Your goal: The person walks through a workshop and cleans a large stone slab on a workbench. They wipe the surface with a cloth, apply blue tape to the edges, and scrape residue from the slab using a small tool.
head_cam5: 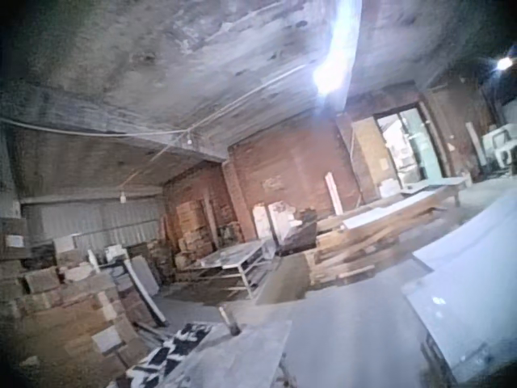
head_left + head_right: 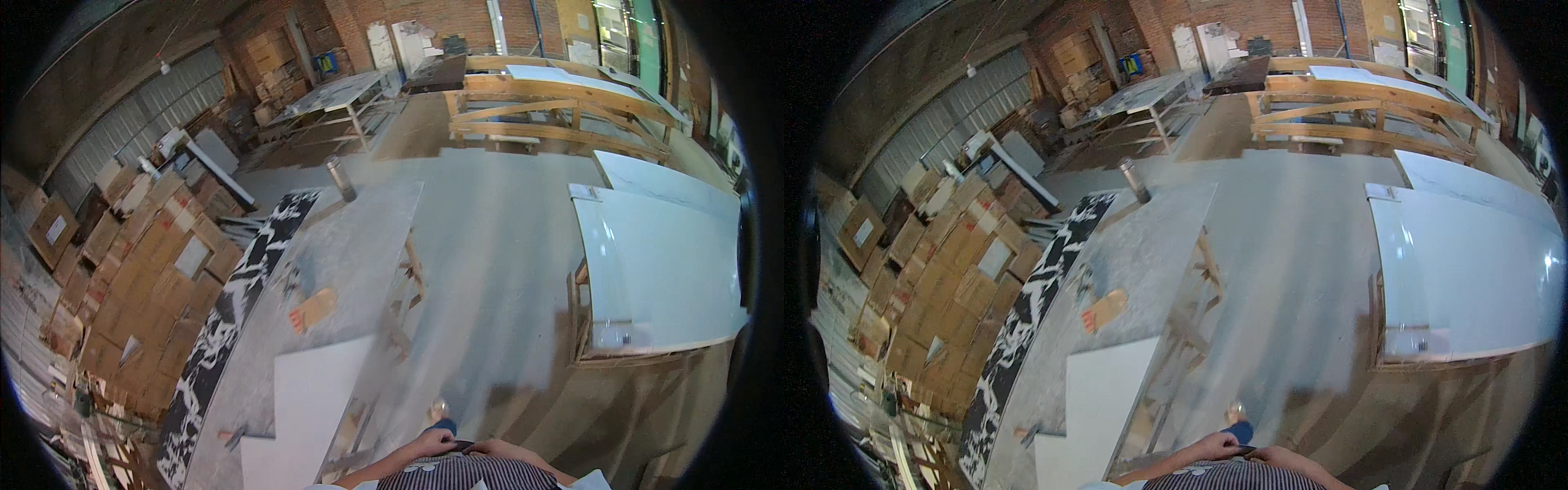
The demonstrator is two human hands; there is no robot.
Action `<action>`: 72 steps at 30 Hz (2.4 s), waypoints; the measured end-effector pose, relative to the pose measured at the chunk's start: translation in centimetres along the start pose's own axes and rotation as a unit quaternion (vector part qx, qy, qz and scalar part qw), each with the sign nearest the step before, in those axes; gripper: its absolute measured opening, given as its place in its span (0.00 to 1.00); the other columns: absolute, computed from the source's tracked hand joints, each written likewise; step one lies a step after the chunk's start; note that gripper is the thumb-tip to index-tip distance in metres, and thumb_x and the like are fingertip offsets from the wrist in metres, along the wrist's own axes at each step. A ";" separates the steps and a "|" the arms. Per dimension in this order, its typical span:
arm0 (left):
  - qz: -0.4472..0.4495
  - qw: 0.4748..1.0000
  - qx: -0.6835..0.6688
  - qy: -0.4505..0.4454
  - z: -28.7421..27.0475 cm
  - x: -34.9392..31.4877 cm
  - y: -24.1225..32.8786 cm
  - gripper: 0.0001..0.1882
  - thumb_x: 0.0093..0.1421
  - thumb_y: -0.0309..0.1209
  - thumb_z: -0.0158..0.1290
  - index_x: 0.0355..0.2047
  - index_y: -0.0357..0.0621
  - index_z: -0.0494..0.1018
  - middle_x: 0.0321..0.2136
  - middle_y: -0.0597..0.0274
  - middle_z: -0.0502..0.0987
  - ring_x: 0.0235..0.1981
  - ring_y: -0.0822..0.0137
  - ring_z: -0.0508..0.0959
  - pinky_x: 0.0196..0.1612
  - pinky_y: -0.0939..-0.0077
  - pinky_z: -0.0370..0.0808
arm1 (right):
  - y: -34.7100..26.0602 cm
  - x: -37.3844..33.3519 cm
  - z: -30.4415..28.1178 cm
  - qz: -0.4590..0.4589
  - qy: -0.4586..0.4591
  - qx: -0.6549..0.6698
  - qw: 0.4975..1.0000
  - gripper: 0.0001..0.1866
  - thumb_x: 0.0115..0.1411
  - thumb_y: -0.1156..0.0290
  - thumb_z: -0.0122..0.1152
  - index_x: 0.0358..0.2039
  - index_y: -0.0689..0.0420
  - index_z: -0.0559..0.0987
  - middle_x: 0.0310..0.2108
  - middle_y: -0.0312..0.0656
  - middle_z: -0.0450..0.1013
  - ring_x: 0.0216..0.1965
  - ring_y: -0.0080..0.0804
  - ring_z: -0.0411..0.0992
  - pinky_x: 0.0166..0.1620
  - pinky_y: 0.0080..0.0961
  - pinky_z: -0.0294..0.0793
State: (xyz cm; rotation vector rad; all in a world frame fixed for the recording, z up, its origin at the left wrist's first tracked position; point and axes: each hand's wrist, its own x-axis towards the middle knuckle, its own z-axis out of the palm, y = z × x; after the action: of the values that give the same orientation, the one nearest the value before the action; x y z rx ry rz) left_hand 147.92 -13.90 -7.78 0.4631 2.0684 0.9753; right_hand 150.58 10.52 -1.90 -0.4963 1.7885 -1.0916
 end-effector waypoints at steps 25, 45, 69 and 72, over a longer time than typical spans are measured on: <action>0.126 0.970 0.116 0.171 -48.5 53.4 18.9 0.10 0.54 0.35 0.52 0.31 0.42 0.77 0.34 0.51 0.78 0.38 0.51 0.77 0.41 0.60 0.74 | -9.4 22.2 -67.1 0.056 0.031 -0.321 0.945 0.22 0.59 0.66 0.50 0.54 0.55 0.73 0.51 0.54 0.72 0.51 0.49 0.71 0.54 0.41 0.69; 0.052 0.933 0.055 0.352 -84.1 75.9 15.7 0.10 0.54 0.34 0.53 0.31 0.42 0.78 0.31 0.51 0.79 0.36 0.51 0.79 0.39 0.61 0.75 | -11.0 52.1 -103.9 -0.083 0.027 -0.401 0.912 0.15 0.57 0.68 0.49 0.42 0.57 0.79 0.43 0.52 0.76 0.44 0.47 0.76 0.48 0.42 0.74; -0.148 0.847 -0.182 0.477 -136.1 76.5 -0.6 0.10 0.53 0.34 0.60 0.29 0.41 0.78 0.30 0.55 0.80 0.32 0.60 0.81 0.38 0.70 0.76 | -39.3 92.1 -133.5 -0.252 -0.027 -0.411 0.876 0.09 0.55 0.69 0.54 0.32 0.60 0.75 0.32 0.54 0.75 0.36 0.52 0.75 0.39 0.42 0.74; -0.140 0.846 -0.198 0.474 -141.2 77.0 -2.3 0.10 0.51 0.34 0.60 0.29 0.41 0.78 0.29 0.54 0.80 0.33 0.60 0.81 0.38 0.70 0.76 | -43.4 96.6 -136.0 -0.158 -0.054 -0.353 0.921 0.14 0.60 0.68 0.46 0.40 0.63 0.74 0.40 0.58 0.74 0.42 0.57 0.74 0.44 0.40 0.74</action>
State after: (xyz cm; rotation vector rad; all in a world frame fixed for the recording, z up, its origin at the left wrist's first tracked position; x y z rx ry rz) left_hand -10.46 -37.38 7.66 -0.6744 2.5356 1.5925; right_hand -19.06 -18.94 5.92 -1.2903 2.0174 -0.5661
